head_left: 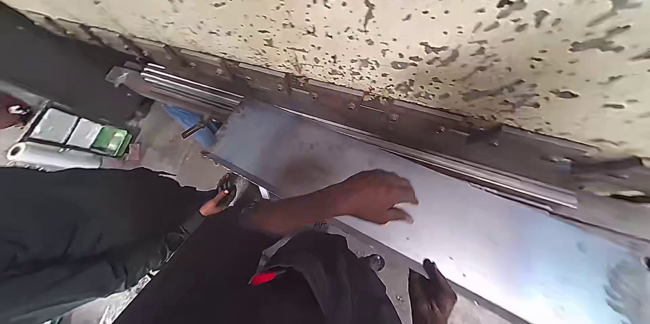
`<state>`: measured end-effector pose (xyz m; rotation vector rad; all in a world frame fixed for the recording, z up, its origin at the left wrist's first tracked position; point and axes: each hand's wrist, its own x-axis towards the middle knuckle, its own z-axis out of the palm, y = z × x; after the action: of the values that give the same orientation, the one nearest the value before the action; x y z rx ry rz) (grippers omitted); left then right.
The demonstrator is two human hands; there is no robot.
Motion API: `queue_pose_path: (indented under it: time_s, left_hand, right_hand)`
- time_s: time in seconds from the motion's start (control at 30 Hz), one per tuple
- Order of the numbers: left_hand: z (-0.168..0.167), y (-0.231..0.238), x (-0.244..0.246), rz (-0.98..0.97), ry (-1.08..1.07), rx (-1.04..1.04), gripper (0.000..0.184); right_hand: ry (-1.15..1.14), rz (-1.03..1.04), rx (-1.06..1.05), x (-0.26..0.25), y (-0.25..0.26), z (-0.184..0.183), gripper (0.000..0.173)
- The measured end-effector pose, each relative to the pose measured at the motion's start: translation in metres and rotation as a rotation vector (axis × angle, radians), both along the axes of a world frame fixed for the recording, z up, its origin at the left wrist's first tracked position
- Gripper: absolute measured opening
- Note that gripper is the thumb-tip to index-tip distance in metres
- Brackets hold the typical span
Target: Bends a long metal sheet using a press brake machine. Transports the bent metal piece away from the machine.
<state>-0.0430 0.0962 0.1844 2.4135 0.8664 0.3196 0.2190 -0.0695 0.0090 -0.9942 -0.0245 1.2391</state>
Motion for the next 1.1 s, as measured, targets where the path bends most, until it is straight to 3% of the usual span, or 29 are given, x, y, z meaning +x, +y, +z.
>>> queue_pose_path:
  time_s: [0.07,0.13,0.23,0.33,0.4,0.5,0.57,0.63,0.73,0.8,0.87,0.97,1.03,1.1]
  left_hand:
    - [-0.005,-0.037,-0.015,-0.128,-0.207,-0.139,0.032]
    - [-0.031,-0.066,-0.033,-0.219,-0.318,-0.418,0.031]
    - [-0.091,-0.099,-0.06,-0.125,-0.389,-0.82,0.031]
    - [-0.151,-0.132,-0.078,0.337,-0.547,-1.085,0.02]
    - [-0.175,-0.144,-0.082,0.715,-0.676,-1.188,0.03]
    - [-0.19,-0.14,-0.079,1.083,-1.127,-1.185,0.044]
    - [-0.183,-0.122,-0.073,1.24,-1.399,-1.141,0.047]
    - [-0.171,-0.108,-0.066,1.366,-1.521,-1.133,0.049]
    - [-0.167,-0.104,-0.065,1.444,-1.527,-1.15,0.051]
    - [-0.166,-0.101,-0.065,1.488,-1.511,-1.148,0.054]
    - [-0.166,-0.104,-0.065,1.528,-1.488,-1.126,0.054]
    - [-0.163,-0.108,-0.066,1.556,-1.484,-1.107,0.056]
    - [-0.164,-0.109,-0.067,1.569,-1.487,-1.101,0.057]
    - [-0.169,-0.108,-0.067,1.573,-1.491,-1.09,0.058]
  right_hand:
    - [0.019,0.062,-0.06,-0.01,0.01,-0.004,0.016]
    - [0.069,0.132,-0.088,-0.022,0.017,-0.011,0.011]
    - [0.099,0.282,-0.129,-0.047,0.041,-0.012,0.012]
    - [0.209,0.364,-0.117,-0.087,0.064,-0.018,0.015]
    - [0.262,0.408,-0.118,-0.115,0.074,-0.03,0.017]
    - [0.354,0.443,-0.146,-0.146,0.081,-0.039,0.019]
    - [0.387,0.48,-0.188,-0.158,0.083,-0.036,0.024]
    - [0.23,0.752,-0.206,-0.148,0.077,-0.027,0.031]
    - [-0.453,1.469,-0.012,-0.09,0.049,0.0,0.026]
    - [-0.775,1.675,0.179,-0.035,0.04,0.027,0.028]
    - [-0.921,1.497,0.109,0.027,0.039,0.065,0.029]
    - [-1.173,0.894,-0.212,0.109,0.067,0.106,0.03]
    - [-1.482,0.608,-0.425,0.162,0.107,0.096,0.035]
    - [-1.605,0.553,-0.634,0.205,0.155,0.066,0.046]
